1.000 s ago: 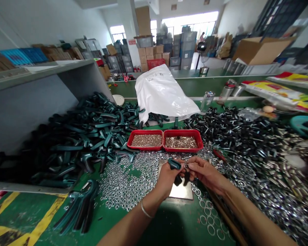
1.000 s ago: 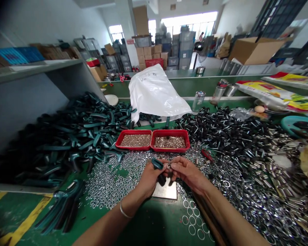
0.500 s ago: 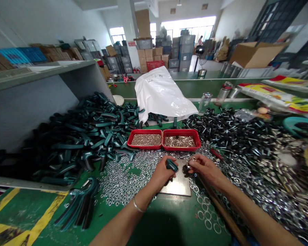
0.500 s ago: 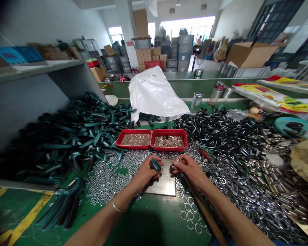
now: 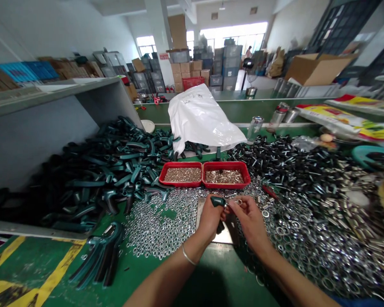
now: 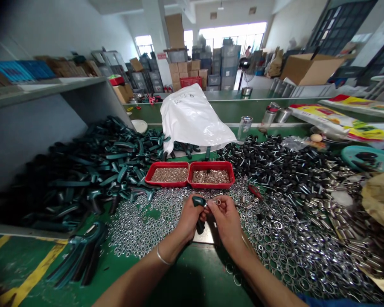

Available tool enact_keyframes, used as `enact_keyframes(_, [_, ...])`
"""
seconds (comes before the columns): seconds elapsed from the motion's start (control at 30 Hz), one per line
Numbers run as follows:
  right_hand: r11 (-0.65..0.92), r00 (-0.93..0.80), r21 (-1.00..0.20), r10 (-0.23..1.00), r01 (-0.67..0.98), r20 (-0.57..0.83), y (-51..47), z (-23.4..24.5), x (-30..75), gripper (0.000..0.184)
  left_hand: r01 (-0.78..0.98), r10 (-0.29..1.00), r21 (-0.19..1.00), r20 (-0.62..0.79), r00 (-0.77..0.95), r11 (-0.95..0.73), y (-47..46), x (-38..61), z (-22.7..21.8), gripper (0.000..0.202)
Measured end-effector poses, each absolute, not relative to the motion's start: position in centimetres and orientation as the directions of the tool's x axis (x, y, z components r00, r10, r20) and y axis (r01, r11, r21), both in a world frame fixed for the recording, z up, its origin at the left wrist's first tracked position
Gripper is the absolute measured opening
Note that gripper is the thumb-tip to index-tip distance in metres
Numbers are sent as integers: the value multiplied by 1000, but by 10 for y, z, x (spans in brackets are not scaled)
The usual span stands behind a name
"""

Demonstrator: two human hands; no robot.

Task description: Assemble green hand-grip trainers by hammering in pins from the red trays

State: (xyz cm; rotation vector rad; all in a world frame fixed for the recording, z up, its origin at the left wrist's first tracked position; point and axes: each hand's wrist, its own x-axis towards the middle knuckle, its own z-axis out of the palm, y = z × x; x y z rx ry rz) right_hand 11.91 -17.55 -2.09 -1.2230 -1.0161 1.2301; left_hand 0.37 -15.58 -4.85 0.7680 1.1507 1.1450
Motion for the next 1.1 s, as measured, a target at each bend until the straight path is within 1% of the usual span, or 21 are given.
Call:
enact_keyframes(0.1, [-52, 147, -991, 987, -121, -70, -176, -23, 118, 32, -346, 954, 899, -298, -35, 268, -156, 1, -50, 29])
enact_keyframes(0.3, [-26, 150, -997, 988, -70, -37, -175, -21, 114, 30, -317, 945, 902, -323, -48, 292, -157, 3, -52, 29])
enact_keyframes(0.37, [-9, 134, -1000, 991, -3, -9, -178, -22, 110, 28, -325, 946, 900, -321, -50, 289, -158, 6, -53, 28])
enact_keyframes(0.47, [45, 119, -989, 991, 143, 62, -177, -28, 111, 25, -374, 942, 879, -334, -41, 296, -161, 7, -56, 27])
enact_keyframes(0.5, [57, 116, -981, 990, 183, 79, -175, -30, 115, 25, -387, 938, 866, -348, -6, 318, -162, 6, -56, 28])
enact_keyframes(0.53, [59, 103, -978, 991, 202, 81, -172, -32, 119, 25, -384, 931, 852, -360, 63, 356, -163, 4, -55, 31])
enact_keyframes(0.57, [45, 73, -980, 995, 192, 60, -169, -33, 124, 26, -365, 915, 840, -366, 168, 403, -166, 2, -52, 35])
enact_keyframes(0.67, [-60, -106, -997, 992, 56, -65, -156, -30, 137, 29, -261, 801, 826, -324, 503, 499, -176, -8, -36, 54])
enact_keyframes(0.73, [-132, -220, -991, 968, -20, -125, -149, -26, 140, 31, -261, 742, 813, -280, 609, 521, -182, -14, -24, 64])
enact_keyframes(0.77, [-159, -267, -987, 953, -31, -145, -145, -24, 141, 31, -284, 729, 798, -259, 634, 531, -184, -16, -19, 63])
enact_keyframes(0.83, [-175, -342, -985, 925, -1, -165, -142, -21, 142, 30, -346, 732, 763, -233, 640, 546, -185, -18, -15, 47])
enact_keyframes(0.87, [-147, -357, -988, 921, 43, -153, -143, -20, 144, 29, -381, 757, 752, -232, 612, 538, -184, -19, -15, 38])
enact_keyframes(0.93, [11, -352, -973, 933, 229, -72, -154, -21, 153, 26, -457, 849, 758, -235, 473, 465, -178, -23, -19, 31])
enact_keyframes(0.97, [122, -356, -925, 934, 360, -16, -164, -23, 161, 23, -491, 899, 773, -232, 371, 402, -173, -26, -22, 29])
enact_keyframes(1.0, [228, -376, -839, 926, 495, 30, -177, -26, 168, 19, -515, 940, 792, -220, 260, 328, -167, -30, -24, 28])
enact_keyframes(1.03, [323, -409, -717, 911, 618, 57, -192, -30, 176, 16, -520, 966, 815, -202, 160, 257, -161, -34, -25, 27])
enact_keyframes(1.1, [422, -458, -460, 888, 781, 37, -222, -38, 189, 12, -469, 986, 868, -165, 36, 162, -148, -42, -26, 27])
